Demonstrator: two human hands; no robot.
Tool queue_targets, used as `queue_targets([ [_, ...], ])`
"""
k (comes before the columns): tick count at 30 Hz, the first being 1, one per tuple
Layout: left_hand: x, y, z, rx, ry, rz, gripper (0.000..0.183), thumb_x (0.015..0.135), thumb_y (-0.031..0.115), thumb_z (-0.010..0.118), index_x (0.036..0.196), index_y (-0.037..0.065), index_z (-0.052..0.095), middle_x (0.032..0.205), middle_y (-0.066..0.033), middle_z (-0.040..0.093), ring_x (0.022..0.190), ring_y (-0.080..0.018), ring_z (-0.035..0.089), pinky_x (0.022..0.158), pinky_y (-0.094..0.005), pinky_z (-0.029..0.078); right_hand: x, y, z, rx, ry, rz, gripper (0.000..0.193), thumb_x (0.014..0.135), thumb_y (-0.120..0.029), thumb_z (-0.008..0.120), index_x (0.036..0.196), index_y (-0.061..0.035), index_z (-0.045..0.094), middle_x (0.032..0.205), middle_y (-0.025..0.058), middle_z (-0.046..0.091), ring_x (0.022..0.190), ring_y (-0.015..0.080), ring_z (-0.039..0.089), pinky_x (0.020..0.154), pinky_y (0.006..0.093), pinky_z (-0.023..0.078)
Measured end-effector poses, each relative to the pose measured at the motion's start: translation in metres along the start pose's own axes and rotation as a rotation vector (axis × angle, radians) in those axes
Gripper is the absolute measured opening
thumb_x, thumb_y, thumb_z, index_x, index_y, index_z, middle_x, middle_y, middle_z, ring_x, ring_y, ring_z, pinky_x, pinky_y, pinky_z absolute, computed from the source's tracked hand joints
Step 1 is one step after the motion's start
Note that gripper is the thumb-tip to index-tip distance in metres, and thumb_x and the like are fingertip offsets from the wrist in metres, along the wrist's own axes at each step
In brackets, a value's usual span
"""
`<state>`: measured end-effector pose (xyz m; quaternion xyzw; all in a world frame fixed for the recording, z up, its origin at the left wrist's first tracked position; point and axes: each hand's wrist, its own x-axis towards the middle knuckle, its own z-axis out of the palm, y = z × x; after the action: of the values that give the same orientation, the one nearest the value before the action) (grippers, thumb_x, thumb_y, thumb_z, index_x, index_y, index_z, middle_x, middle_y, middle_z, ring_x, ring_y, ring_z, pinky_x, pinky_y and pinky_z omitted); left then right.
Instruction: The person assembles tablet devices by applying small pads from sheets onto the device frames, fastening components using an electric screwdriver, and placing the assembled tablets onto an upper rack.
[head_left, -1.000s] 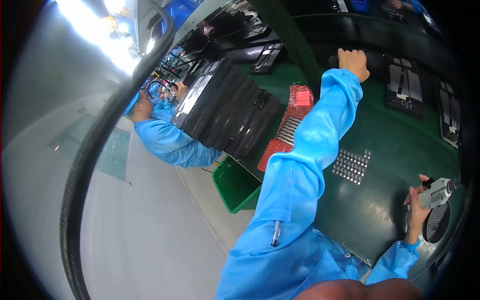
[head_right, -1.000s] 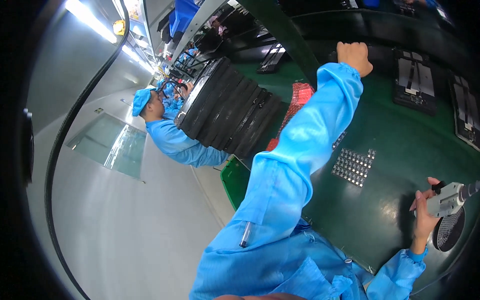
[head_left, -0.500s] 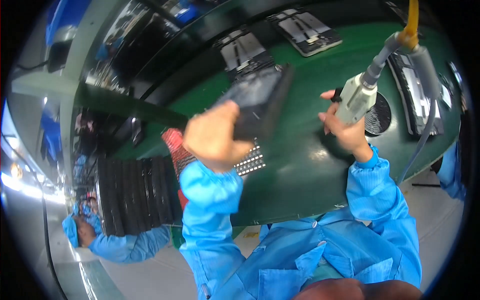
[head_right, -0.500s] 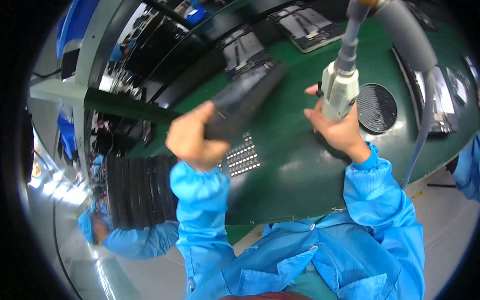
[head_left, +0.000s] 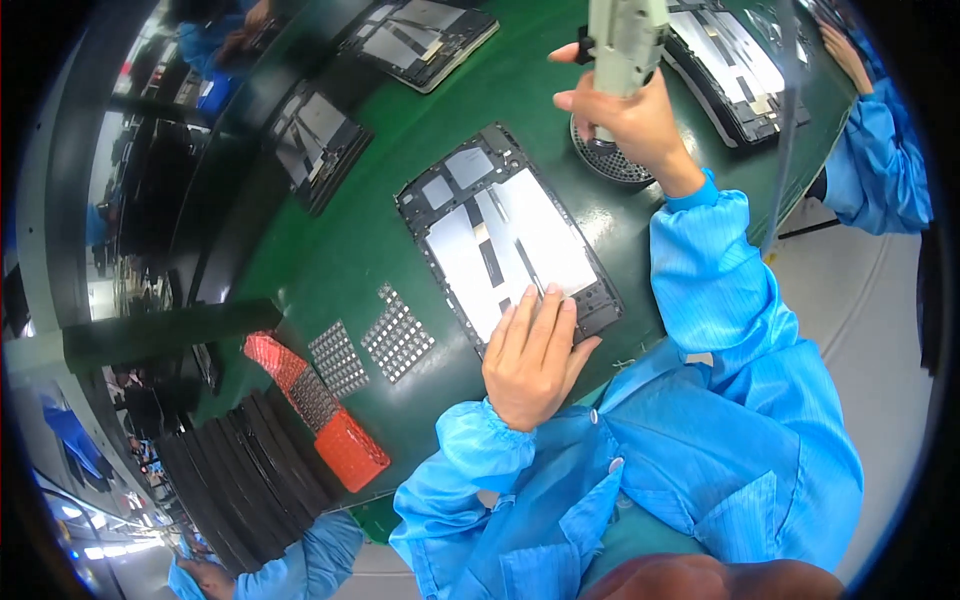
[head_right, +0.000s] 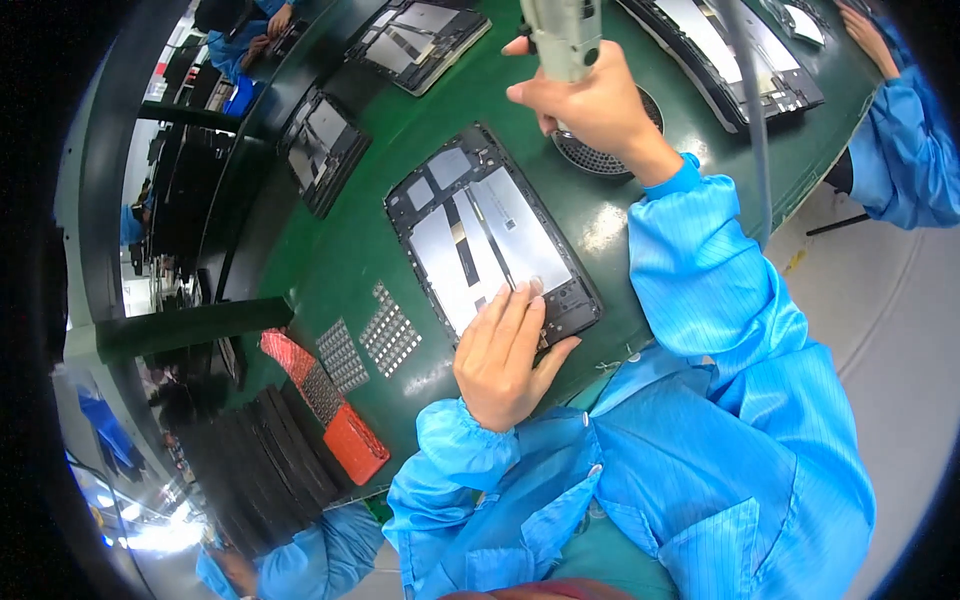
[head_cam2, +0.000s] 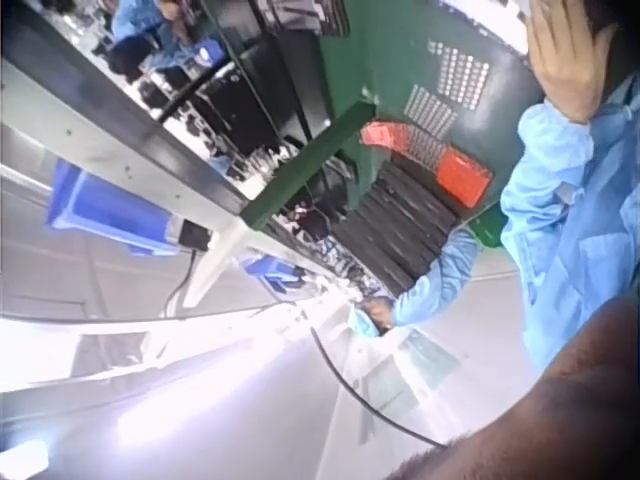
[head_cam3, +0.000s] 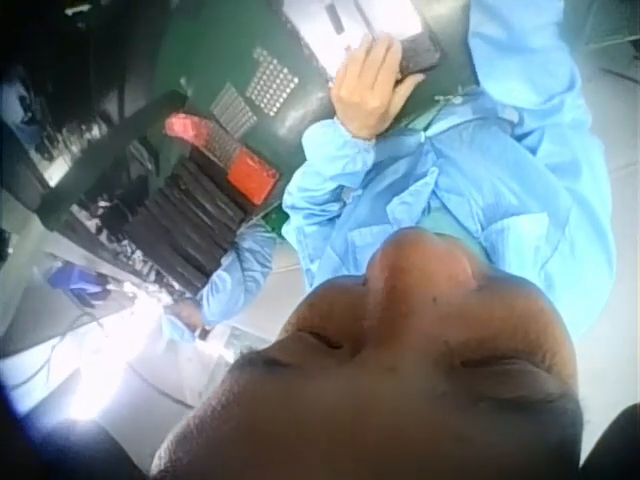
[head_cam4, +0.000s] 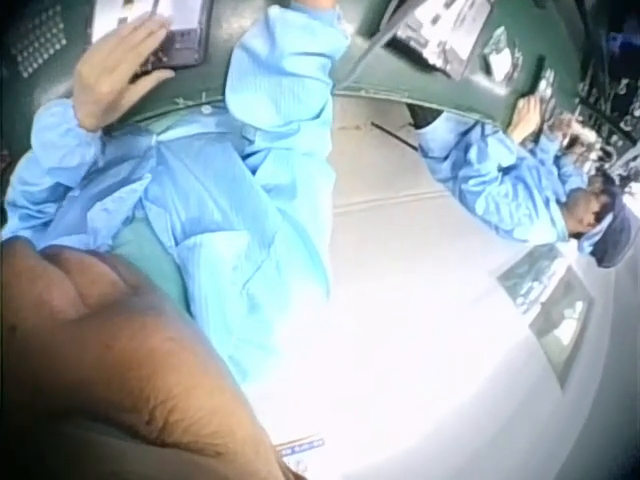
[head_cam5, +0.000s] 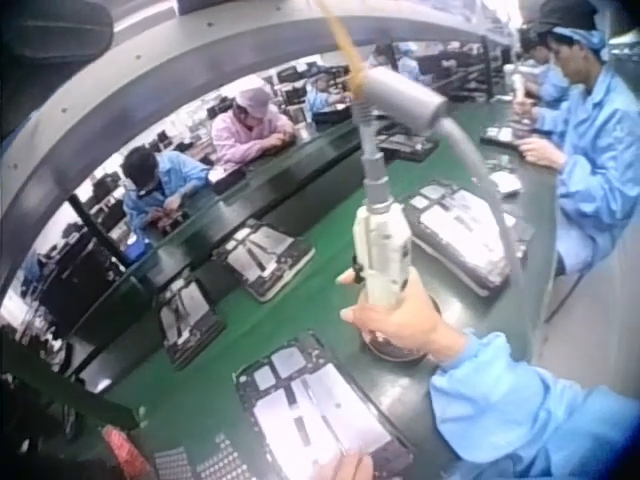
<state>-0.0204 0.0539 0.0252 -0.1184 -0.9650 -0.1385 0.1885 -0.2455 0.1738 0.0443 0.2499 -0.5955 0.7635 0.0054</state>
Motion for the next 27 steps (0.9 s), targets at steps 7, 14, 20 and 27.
queue_targets([
  [7, 0.004, -0.001, 0.009, -0.11, -0.031, -0.006, 0.054, 0.062, 0.022, 0.077, 0.107, 0.001, 0.058, 0.12, -0.0165, 0.053, 0.116, -0.0337, 0.047, 0.096, -0.0531, 0.03, -0.01, 0.004, 0.007, -0.054, -0.088, -0.009, 0.029, 0.073, -0.004, 0.067, 0.1, 0.0006, 0.058, 0.057, 0.0018, 0.055, 0.045, 0.0086, 0.052, 0.043, 0.0221, 0.042],
  [14, 0.017, -0.007, 0.015, -0.117, -0.011, -0.024, 0.054, 0.063, 0.021, 0.077, 0.109, 0.002, 0.057, 0.123, -0.0157, 0.051, 0.118, -0.0354, 0.045, 0.098, -0.0578, 0.024, -0.029, -0.013, 0.026, 0.046, -0.204, 0.049, 0.031, 0.072, -0.002, 0.068, 0.101, 0.0016, 0.057, 0.057, 0.002, 0.055, 0.047, 0.0079, 0.052, 0.044, 0.0217, 0.041],
  [20, 0.001, -0.033, 0.004, -0.163, -0.019, -0.028, 0.058, 0.06, 0.02, 0.079, 0.111, 0.004, 0.056, 0.124, -0.015, 0.051, 0.122, -0.0362, 0.04, 0.101, -0.0613, 0.014, -0.009, -0.012, -0.001, 0.126, -0.059, 0.0, 0.03, 0.074, -0.002, 0.066, 0.1, 0.0039, 0.05, 0.058, 0.0029, 0.054, 0.046, 0.0108, 0.051, 0.042, 0.0234, 0.039],
  [27, -0.004, -0.034, 0.01, -0.288, 0.002, 0.06, 0.043, 0.06, 0.012, 0.079, 0.098, 0.002, 0.061, 0.114, -0.0165, 0.057, 0.116, -0.0343, 0.047, 0.098, -0.0587, 0.025, -0.006, 0.003, 0.001, 0.081, -0.097, 0.044, 0.021, 0.071, -0.001, 0.066, 0.089, 0.0023, 0.056, 0.056, 0.0025, 0.054, 0.045, 0.0098, 0.053, 0.042, 0.0227, 0.042],
])
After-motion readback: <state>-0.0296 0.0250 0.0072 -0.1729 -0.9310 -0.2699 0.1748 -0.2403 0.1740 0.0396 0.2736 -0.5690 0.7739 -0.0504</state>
